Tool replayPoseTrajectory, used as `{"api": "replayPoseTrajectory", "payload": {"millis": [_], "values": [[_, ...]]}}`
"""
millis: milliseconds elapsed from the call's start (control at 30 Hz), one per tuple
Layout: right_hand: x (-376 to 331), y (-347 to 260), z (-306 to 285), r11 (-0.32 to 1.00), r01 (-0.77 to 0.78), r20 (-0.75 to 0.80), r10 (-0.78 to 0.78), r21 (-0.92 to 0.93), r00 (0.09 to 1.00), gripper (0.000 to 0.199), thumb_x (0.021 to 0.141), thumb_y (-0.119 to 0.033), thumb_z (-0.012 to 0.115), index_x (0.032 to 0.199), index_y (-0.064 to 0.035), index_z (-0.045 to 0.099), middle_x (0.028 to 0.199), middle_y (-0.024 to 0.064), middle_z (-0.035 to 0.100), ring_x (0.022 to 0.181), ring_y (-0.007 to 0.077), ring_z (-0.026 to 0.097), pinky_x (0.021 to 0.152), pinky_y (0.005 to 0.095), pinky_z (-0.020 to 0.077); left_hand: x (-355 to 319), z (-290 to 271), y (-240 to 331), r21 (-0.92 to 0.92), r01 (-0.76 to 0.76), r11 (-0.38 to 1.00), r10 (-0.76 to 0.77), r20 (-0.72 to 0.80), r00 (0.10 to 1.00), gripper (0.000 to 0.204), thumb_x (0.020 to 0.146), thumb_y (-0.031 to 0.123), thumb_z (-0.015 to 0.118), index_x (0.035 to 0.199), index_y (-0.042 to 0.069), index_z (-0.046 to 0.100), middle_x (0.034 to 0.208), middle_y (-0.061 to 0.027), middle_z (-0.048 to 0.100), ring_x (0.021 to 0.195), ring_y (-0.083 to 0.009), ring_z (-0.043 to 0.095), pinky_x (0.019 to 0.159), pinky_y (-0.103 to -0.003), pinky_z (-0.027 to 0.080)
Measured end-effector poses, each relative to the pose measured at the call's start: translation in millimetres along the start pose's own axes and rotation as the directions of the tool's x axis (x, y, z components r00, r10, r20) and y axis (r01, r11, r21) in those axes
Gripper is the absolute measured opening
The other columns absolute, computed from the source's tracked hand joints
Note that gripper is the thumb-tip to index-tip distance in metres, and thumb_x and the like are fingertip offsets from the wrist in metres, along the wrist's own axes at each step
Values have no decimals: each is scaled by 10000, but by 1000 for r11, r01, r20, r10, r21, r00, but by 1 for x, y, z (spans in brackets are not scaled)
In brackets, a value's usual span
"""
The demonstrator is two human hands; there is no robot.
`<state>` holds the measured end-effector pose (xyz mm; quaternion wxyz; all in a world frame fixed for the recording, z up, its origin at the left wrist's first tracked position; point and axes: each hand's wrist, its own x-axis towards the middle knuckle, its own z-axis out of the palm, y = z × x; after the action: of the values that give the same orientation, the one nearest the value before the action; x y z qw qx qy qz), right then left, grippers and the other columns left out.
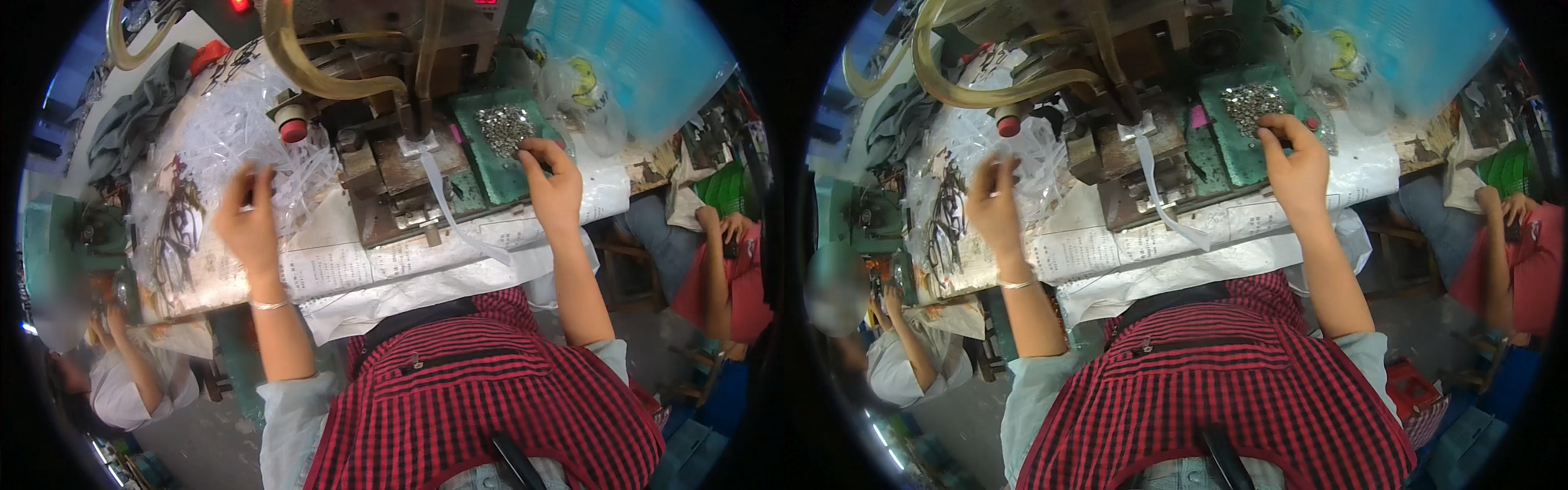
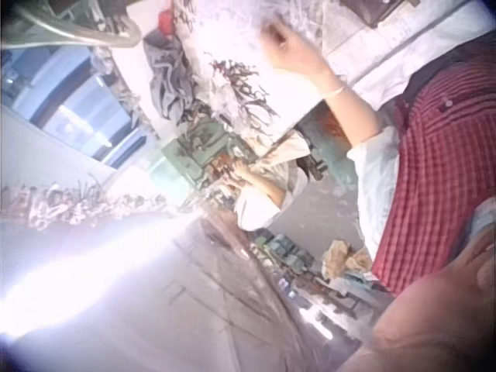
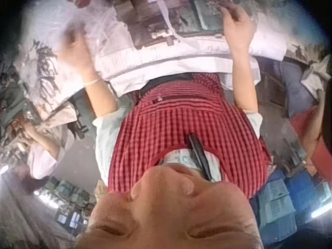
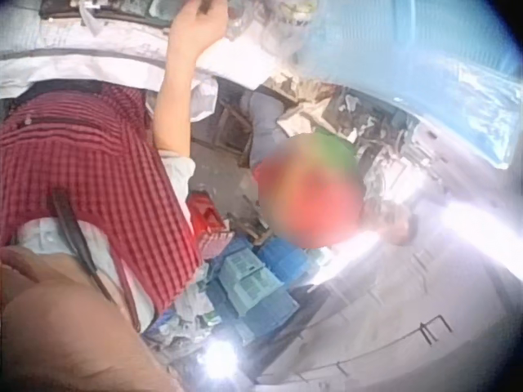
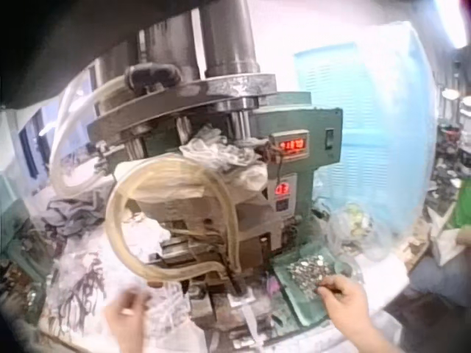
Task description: The person repeatedly picks small metallic components and places them into a press machine, then removes the processed items. They also handle a large white sack and a plastic bag, moving them around the workspace.
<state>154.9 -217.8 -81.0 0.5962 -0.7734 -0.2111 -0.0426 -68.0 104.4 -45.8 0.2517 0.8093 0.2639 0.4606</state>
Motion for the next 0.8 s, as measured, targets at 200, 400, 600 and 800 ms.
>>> {"api": "replayPoseTrajectory", "payload": {"millis": [200, 400, 600, 800], "values": [[11, 29, 2, 867, 300, -44, -344, -398, 938, 118, 864, -60, 712, 972, -47, 759, 951, 110, 736, 918, 329, 687, 844, 400, 525, 13, -9, 0, -370, 416, 830, -318, 299, 900, 304, 1056, 165, 608, 1283, -28, 670, 1017, -144, 766, 824, -132, 702, 715, -252, 531], [-37, 22, -46, 934, 143, -140, -197, -326, 970, 128, 883, -22, 700, 998, -25, 755, 953, 119, 727, 895, 279, 686, 834, 368, 529, -67, -1, -7, -498, 516, 697, -547, 95, 832, 398, 1084, 230, 552, 1330, -81, 580, 1139, -182, 751, 901, -185, 718, 718, -243, 531], [-24, -66, -28, 988, 130, 201, -143, 78, 969, 151, 917, -21, 678, 1051, -15, 748, 1022, 92, 742, 952, 188, 696, 873, 318, 534, -29, -20, 23, -486, 329, 810, -356, 40, 934, 221, 1044, 161, 624, 1061, -40, 713, 876, -90, 713, 651, -104, 602, 573, -207, 419], [17, -85, 66, 895, 31, 201, -134, 444, 970, 404, 891, -13, 697, 1285, 9, 608, 1097, 102, 730, 984, 140, 690, 910, 297, 531, -33, 17, 31, -501, 406, 764, -401, 124, 908, 163, 1020, 127, 651, 1010, -30, 695, 872, -92, 722, 667, -102, 620, 579, -221, 438]]}}
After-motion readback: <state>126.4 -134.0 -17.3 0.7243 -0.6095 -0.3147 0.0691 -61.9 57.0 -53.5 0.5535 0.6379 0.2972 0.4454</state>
